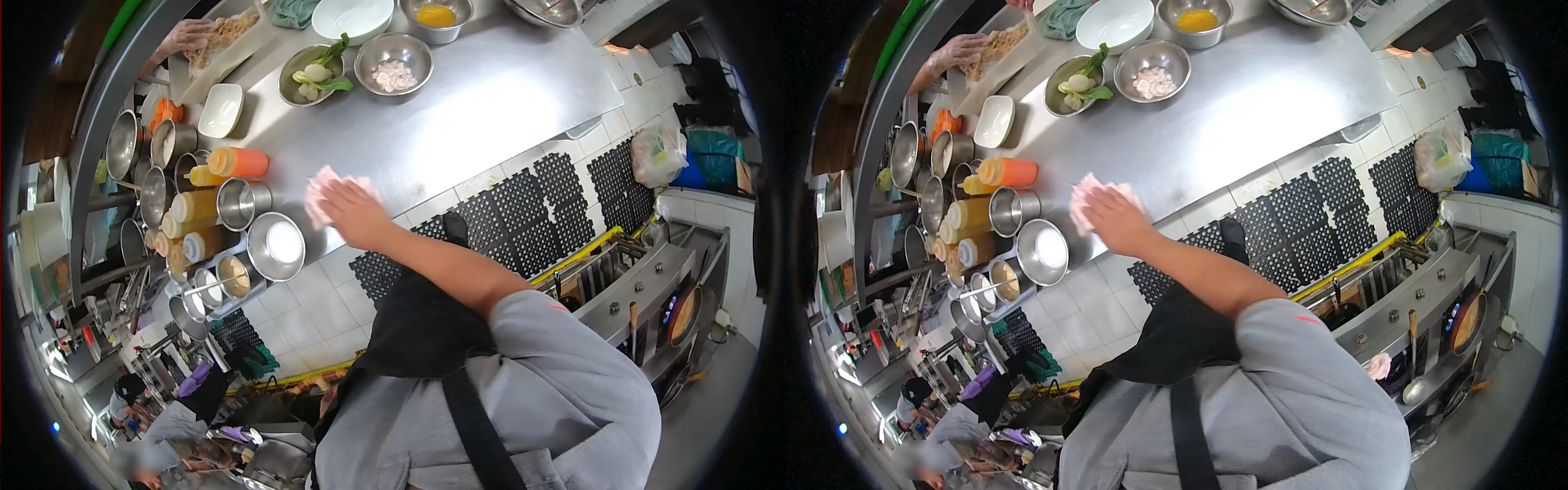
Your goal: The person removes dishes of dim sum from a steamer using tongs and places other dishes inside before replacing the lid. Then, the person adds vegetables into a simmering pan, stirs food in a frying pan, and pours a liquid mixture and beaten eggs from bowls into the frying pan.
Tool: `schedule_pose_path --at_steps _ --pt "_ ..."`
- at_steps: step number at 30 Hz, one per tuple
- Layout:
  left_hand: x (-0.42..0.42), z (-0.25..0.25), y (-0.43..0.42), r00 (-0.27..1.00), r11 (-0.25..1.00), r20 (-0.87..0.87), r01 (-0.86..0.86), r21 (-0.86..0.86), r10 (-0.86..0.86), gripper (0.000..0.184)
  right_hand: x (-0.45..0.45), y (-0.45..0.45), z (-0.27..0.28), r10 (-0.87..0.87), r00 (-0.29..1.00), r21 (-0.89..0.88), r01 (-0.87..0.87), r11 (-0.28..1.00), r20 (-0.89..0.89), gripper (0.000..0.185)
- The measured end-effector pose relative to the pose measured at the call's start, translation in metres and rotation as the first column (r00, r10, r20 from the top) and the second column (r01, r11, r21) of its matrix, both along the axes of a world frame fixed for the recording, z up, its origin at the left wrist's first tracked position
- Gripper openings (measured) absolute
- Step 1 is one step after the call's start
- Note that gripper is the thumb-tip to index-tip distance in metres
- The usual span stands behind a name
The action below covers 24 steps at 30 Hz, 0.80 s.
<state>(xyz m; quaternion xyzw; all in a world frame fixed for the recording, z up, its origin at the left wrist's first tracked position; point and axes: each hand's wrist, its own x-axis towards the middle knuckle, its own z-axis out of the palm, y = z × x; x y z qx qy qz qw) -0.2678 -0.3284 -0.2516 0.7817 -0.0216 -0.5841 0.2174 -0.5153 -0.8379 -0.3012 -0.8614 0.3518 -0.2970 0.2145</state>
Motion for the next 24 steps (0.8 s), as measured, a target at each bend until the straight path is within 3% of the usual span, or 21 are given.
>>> schedule_pose_path --at_steps 3,4,5,6,7,10,13,14,15,16,17,18,19,21,22,23,24 --pt "0.026 -0.026 -0.01 0.999 0.998 -0.04 0.033 -0.05 -0.035 0.042 -0.084 -0.003 0.007 -0.165 0.977 -0.091 0.154 0.984 -0.132 0.049" --pt "0.04 -0.043 -0.008 0.993 0.991 -0.12 0.005 -0.131 -0.021 0.042 -0.114 -0.011 0.01 -0.238 0.953 -0.096 0.224 0.97 -0.186 0.048" --pt "0.045 -0.046 -0.019 0.946 0.958 -0.322 -0.112 -0.265 0.022 0.042 -0.146 -0.024 0.012 -0.314 0.919 -0.101 0.298 0.949 -0.239 0.046" --pt "0.049 -0.052 -0.031 0.994 0.993 0.001 0.106 0.054 -0.106 0.047 -0.177 -0.036 0.005 -0.409 0.888 -0.135 0.388 0.912 -0.212 0.046" --pt "0.044 -0.043 -0.053 0.985 0.984 0.017 0.173 0.041 -0.174 0.048 -0.208 -0.05 -0.001 -0.497 0.849 -0.166 0.472 0.866 -0.179 0.046" --pt "0.016 -0.012 -0.112 0.921 0.922 0.056 0.387 -0.016 -0.386 0.049 -0.295 -0.108 0.004 -0.659 0.666 -0.13 0.662 0.738 -0.35 0.049" --pt "-0.044 0.042 -0.18 0.786 0.784 0.075 0.618 -0.057 -0.614 0.048 -0.347 -0.174 0.007 -0.723 0.582 -0.096 0.75 0.654 -0.373 0.055" --pt "-0.064 0.055 -0.192 0.731 0.729 0.081 0.682 -0.053 -0.678 0.048 -0.352 -0.195 0.018 -0.668 0.569 -0.011 0.758 0.653 -0.479 0.058" --pt "-0.081 0.051 -0.206 0.866 0.868 -0.087 0.481 -0.123 -0.492 0.047 -0.355 -0.209 0.036 -0.605 0.55 0.063 0.768 0.637 -0.576 0.061" --pt "-0.093 0.058 -0.232 0.876 0.888 -0.155 0.44 -0.131 -0.457 0.043 -0.343 -0.21 0.054 -0.614 0.526 0.083 0.795 0.601 -0.588 0.068" --pt "-0.104 0.066 -0.266 0.886 0.884 -0.123 0.419 -0.207 -0.448 0.042 -0.328 -0.204 0.048 -0.652 0.556 -0.016 0.755 0.656 -0.515 0.071" --pt "-0.124 0.07 -0.301 0.879 0.865 -0.124 0.413 -0.286 -0.461 0.041 -0.314 -0.188 0.057 -0.597 0.667 0.014 0.672 0.74 -0.446 0.069" --pt "-0.129 0.071 -0.34 0.868 0.809 -0.084 0.416 -0.416 -0.49 0.037 -0.292 -0.163 0.034 -0.595 0.794 -0.029 0.597 0.802 -0.125 0.061" --pt "-0.139 0.073 -0.422 0.95 0.852 -0.163 0.152 -0.502 -0.265 0.034 -0.243 -0.103 0.023 -0.481 0.876 -0.07 0.479 0.875 -0.026 0.034" --pt "-0.1 0.037 -0.469 0.926 0.781 -0.226 0.106 -0.616 -0.303 0.033 -0.233 -0.06 0.012 -0.384 0.922 -0.005 0.384 0.923 0.045 0.035" --pt "-0.092 0.033 -0.521 0.908 0.799 -0.318 0.029 -0.601 -0.272 0.033 -0.225 -0.024 0.042 -0.306 0.95 0.257 0.311 0.915 -0.059 0.037" --pt "-0.072 0.011 -0.576 0.918 0.786 -0.285 0.043 -0.617 -0.274 0.034 -0.238 0.015 0.101 -0.181 0.96 0.591 0.275 0.759 -0.214 0.043"
